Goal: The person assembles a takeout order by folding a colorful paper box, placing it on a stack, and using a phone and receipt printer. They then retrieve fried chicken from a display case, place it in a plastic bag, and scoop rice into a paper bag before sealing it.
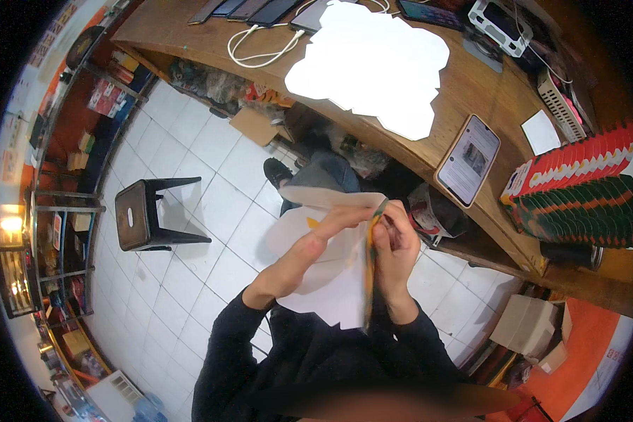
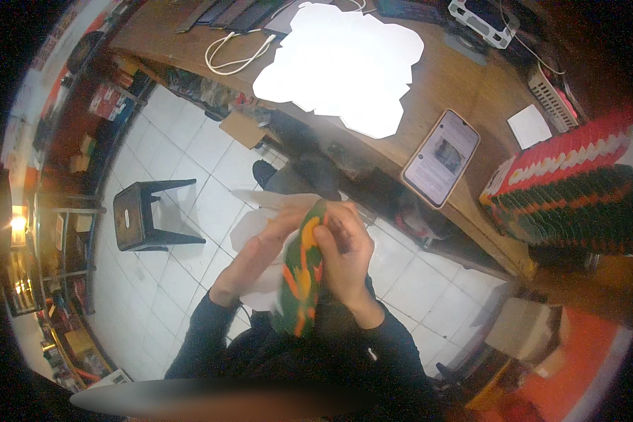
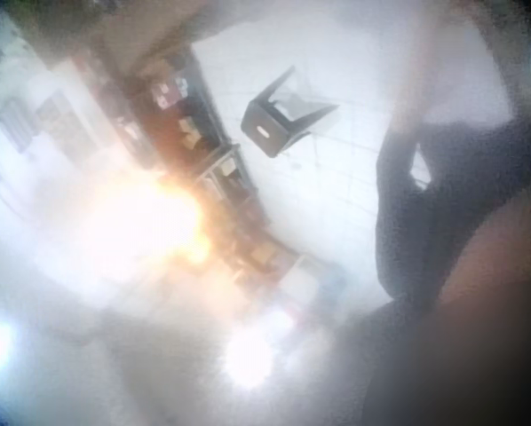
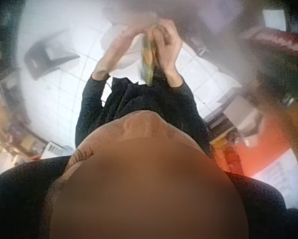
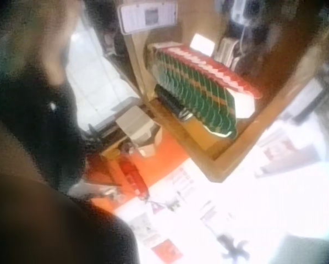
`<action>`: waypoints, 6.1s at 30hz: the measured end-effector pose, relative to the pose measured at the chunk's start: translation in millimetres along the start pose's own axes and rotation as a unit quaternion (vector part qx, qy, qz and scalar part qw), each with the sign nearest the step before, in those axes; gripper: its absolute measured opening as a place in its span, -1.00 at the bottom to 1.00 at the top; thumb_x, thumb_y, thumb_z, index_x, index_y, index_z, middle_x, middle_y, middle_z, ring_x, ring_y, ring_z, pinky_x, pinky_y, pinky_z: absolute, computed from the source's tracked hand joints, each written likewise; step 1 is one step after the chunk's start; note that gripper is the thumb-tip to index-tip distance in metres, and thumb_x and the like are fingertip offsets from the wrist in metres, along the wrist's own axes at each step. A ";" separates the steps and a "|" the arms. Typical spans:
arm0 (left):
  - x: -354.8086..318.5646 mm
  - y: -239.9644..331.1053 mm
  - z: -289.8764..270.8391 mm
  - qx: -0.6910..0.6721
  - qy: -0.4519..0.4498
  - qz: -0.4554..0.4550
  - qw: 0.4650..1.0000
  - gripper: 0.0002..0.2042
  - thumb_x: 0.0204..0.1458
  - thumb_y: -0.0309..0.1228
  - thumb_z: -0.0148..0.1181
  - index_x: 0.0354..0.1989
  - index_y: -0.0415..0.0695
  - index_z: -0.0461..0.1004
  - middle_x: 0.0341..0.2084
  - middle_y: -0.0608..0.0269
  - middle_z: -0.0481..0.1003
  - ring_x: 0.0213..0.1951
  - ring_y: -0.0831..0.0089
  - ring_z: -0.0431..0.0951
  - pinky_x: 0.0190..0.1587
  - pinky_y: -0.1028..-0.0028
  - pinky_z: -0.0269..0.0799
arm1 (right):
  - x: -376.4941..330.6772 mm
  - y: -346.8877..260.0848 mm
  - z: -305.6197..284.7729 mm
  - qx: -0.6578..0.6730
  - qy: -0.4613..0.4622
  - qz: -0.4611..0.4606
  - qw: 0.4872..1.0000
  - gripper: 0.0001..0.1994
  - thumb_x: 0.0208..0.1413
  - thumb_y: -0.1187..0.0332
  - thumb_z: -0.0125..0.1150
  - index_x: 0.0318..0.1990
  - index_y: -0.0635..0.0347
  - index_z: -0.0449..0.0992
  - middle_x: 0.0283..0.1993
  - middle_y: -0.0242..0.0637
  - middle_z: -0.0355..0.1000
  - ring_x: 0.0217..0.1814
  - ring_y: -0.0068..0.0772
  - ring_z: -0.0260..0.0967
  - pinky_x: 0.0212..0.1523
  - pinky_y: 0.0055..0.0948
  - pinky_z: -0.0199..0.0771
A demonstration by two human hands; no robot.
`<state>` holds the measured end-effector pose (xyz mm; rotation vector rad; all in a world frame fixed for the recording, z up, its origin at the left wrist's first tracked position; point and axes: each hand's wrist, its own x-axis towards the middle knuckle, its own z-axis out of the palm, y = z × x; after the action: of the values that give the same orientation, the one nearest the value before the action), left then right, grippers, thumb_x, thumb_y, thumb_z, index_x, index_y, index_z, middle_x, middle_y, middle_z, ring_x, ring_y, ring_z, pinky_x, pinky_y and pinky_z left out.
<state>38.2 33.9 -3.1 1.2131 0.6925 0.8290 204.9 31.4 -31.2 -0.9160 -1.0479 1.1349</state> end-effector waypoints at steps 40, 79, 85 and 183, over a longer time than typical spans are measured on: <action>-7.5 -24.1 -37.9 -0.090 0.198 -0.110 0.970 -0.67 0.15 -0.34 0.27 0.01 -0.27 0.46 -0.18 0.23 0.57 -0.18 0.54 0.57 -0.12 0.53 0.49 | 39.3 32.4 -14.3 -0.389 -0.174 -0.428 0.797 -0.71 -0.16 0.68 0.35 -0.19 0.35 0.61 -0.19 -0.04 0.52 -0.28 -0.15 0.54 -0.31 -0.38 0.56; -136.8 -3.0 23.4 0.320 0.158 -0.063 0.932 -0.49 0.35 -0.05 -0.12 0.19 -0.28 0.33 -0.01 0.14 0.47 0.02 0.52 0.46 0.00 0.46 0.45 | -99.0 -45.0 21.9 -0.477 -0.176 -0.272 0.817 -0.45 0.09 0.47 0.25 0.29 0.20 0.34 0.38 -0.07 0.23 0.48 -0.04 0.08 0.43 -0.02 0.01; -158.8 -9.7 52.9 -0.183 0.317 0.054 0.929 -0.53 0.32 -0.07 -0.04 0.11 -0.27 0.40 -0.12 0.25 0.53 -0.13 0.58 0.49 -0.07 0.54 0.39 | -149.4 -40.9 31.0 -0.455 -0.286 -0.503 0.677 -0.56 -0.01 0.39 0.33 0.09 0.18 0.54 0.19 -0.22 0.45 0.26 -0.30 0.38 0.33 -0.18 0.22; 353.7 212.1 167.4 0.028 -0.475 0.047 0.878 -0.09 0.09 -0.08 0.23 0.44 -0.08 -0.28 0.39 -0.04 -0.12 0.42 0.00 -0.04 0.42 0.08 -0.08 | 62.8 -323.2 -180.7 -0.331 0.170 0.282 0.884 -0.31 -0.16 0.16 0.59 0.14 0.24 0.44 0.16 -0.19 0.42 0.18 -0.36 0.34 0.16 -0.32 0.37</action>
<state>328.7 275.6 232.1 1.5171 -0.1545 0.2015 466.3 22.1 238.3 -1.9914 -0.9011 1.0170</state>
